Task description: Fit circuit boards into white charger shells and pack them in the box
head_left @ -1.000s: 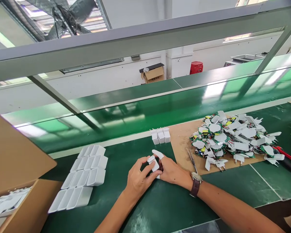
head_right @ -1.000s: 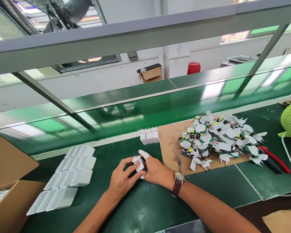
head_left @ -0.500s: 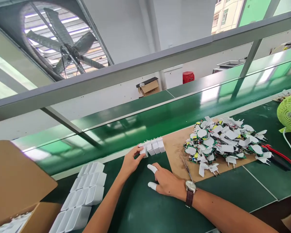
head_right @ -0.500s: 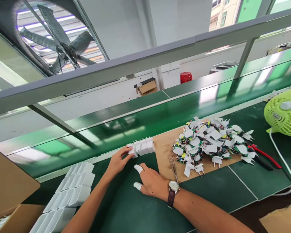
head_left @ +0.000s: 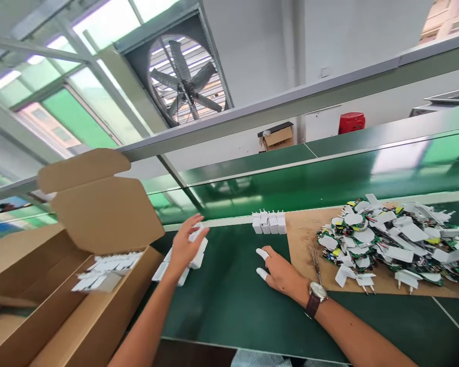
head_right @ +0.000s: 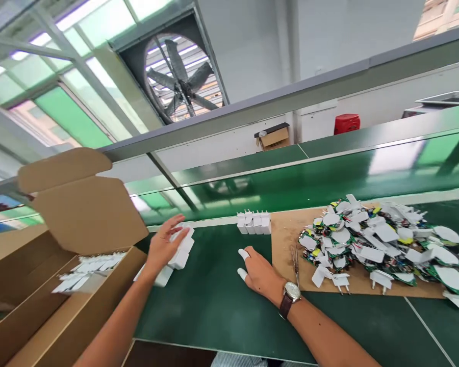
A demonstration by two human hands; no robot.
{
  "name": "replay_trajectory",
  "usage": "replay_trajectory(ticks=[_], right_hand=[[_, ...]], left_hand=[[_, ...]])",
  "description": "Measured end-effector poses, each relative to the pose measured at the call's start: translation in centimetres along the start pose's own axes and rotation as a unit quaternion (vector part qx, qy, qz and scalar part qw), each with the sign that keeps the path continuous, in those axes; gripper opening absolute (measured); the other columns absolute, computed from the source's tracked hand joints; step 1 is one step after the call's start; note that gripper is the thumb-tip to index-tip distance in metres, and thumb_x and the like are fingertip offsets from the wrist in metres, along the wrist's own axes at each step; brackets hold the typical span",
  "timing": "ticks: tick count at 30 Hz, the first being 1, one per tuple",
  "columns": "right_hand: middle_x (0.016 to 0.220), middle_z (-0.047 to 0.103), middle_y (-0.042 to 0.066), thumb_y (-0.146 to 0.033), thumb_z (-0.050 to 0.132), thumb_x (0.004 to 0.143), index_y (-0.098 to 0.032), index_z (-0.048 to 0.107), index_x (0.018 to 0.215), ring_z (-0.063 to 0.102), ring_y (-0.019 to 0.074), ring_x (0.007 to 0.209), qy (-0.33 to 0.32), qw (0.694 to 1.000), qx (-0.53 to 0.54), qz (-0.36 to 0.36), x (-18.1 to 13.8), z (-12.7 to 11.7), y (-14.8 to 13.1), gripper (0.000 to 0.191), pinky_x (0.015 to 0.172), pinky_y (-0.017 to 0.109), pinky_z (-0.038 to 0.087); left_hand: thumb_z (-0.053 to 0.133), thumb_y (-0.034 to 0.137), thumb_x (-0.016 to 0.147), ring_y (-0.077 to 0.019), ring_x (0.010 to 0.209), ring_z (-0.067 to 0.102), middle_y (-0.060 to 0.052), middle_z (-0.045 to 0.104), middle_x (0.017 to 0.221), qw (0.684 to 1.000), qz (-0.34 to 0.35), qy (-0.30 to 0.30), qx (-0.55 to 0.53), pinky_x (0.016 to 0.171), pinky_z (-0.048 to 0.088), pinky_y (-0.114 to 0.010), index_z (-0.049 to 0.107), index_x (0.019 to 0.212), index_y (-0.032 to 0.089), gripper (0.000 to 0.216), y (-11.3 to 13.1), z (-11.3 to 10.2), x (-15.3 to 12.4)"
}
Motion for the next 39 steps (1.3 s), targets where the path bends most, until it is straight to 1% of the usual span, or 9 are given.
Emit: replay_trajectory(ticks=[3,6,10,13,18,25,29,34,39], right_hand=[[0.125,0.057,0.018,-0.016,0.053,0.1,-0.01,0.045,0.145,0.066,0.0264,0.097,-0.002,1.0,-0.013,-0.015,0.0,0.2,-0.2,0.046,0.093,0.048,0.059],[0.123,0.057,0.02,-0.014,0.051,0.099,-0.007,0.048,0.142,0.065,0.0312,0.106,-0.004,0.999,-0.016,-0.033,0.1,0.3,-0.5,0.043,0.095,0.052,0.057],[0.122,0.057,0.02,-0.014,0.051,0.099,-0.008,0.051,0.14,0.065,0.0314,0.104,0.0,0.999,-0.024,-0.031,0.1,0.0,-0.6,0.041,0.093,0.052,0.058],[0.122,0.058,0.016,-0.017,0.057,0.098,-0.012,0.054,0.138,0.066,0.0277,0.102,-0.008,0.999,-0.035,-0.015,0.0,0.0,-0.6,0.041,0.094,0.046,0.058],[0.125,0.06,0.014,-0.023,0.064,0.095,-0.012,0.057,0.135,0.064,0.0271,0.109,-0.037,0.997,-0.063,0.016,0.2,0.3,-0.2,0.042,0.1,0.042,0.056],[0.126,0.063,0.014,-0.033,0.067,0.096,-0.01,0.061,0.129,0.065,0.0273,0.108,-0.093,0.987,-0.134,0.012,0.5,-0.3,-1.7,0.041,0.097,0.038,0.056],[0.131,0.063,0.016,-0.033,0.068,0.094,-0.012,0.063,0.126,0.063,0.0301,0.105,-0.096,0.971,-0.217,0.023,-0.3,-5.0,-1.2,0.038,0.091,0.045,0.057],[0.135,0.06,0.024,-0.01,0.062,0.092,-0.011,0.071,0.111,0.05,0.0406,0.129,0.026,0.932,-0.325,0.159,-3.6,-15.2,2.8,0.022,0.111,0.063,0.042],[0.116,0.066,0.017,0.005,0.056,0.083,-0.018,0.073,0.087,0.05,0.037,0.129,0.006,0.917,-0.371,0.144,-6.7,-15.5,3.6,0.029,0.122,0.063,0.032]], left_hand=[[0.061,0.058,0.092,-0.0265,0.107,0.073,-0.014,0.068,0.135,0.995,-0.027,0.047,0.087,0.097,0.061,-0.046,0.066,0.129,0.02,0.053,-1.9,-7.5,-0.2],[0.058,0.064,0.091,-0.0303,0.117,0.069,-0.014,0.071,0.131,0.98,0.002,-0.018,0.2,0.103,0.057,-0.049,0.074,0.116,0.021,0.052,-2.8,-8.9,-1.9],[0.07,0.065,0.076,-0.0409,0.122,0.064,-0.014,0.075,0.123,0.967,0.015,-0.082,0.24,0.103,0.053,-0.06,0.082,0.094,0.025,0.046,-4.2,-5.8,-5.3],[0.063,0.064,0.081,-0.047,0.126,0.06,-0.019,0.074,0.121,0.962,0.036,-0.089,0.255,0.097,0.054,-0.065,0.08,0.077,0.023,0.045,-4.8,-3.2,-7.3],[0.049,0.062,0.095,-0.0379,0.125,0.064,-0.014,0.07,0.131,0.959,0.173,-0.087,0.207,0.104,0.054,-0.054,0.076,0.079,0.025,0.049,-2.2,0.9,-7.5],[0.048,0.068,0.096,-0.027,0.106,0.075,-0.012,0.072,0.132,0.963,0.192,-0.172,0.083,0.085,0.063,-0.034,0.075,0.079,0.024,0.054,2.5,10.6,-5.4],[0.053,0.071,0.092,-0.0307,0.107,0.075,-0.011,0.076,0.125,0.955,0.235,-0.174,0.044,0.09,0.064,-0.042,0.077,0.084,0.027,0.051,3.0,13.4,-4.9],[0.066,0.068,0.087,-0.0295,0.099,0.076,-0.007,0.077,0.115,0.956,0.239,-0.172,-0.01,0.085,0.066,-0.041,0.078,0.1,0.032,0.041,2.5,14.0,-5.6],[0.064,0.055,0.094,-0.0265,0.096,0.076,-0.006,0.076,0.112,0.956,0.245,-0.147,-0.066,0.081,0.065,-0.036,0.075,0.115,0.033,0.032,2.7,13.8,-7.6]])
Point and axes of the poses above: each hand's wrist, its own x-axis towards the middle knuckle, its own z-axis out of the palm, y = z × x, the point moved 9 cm from there along x, towards the middle knuckle
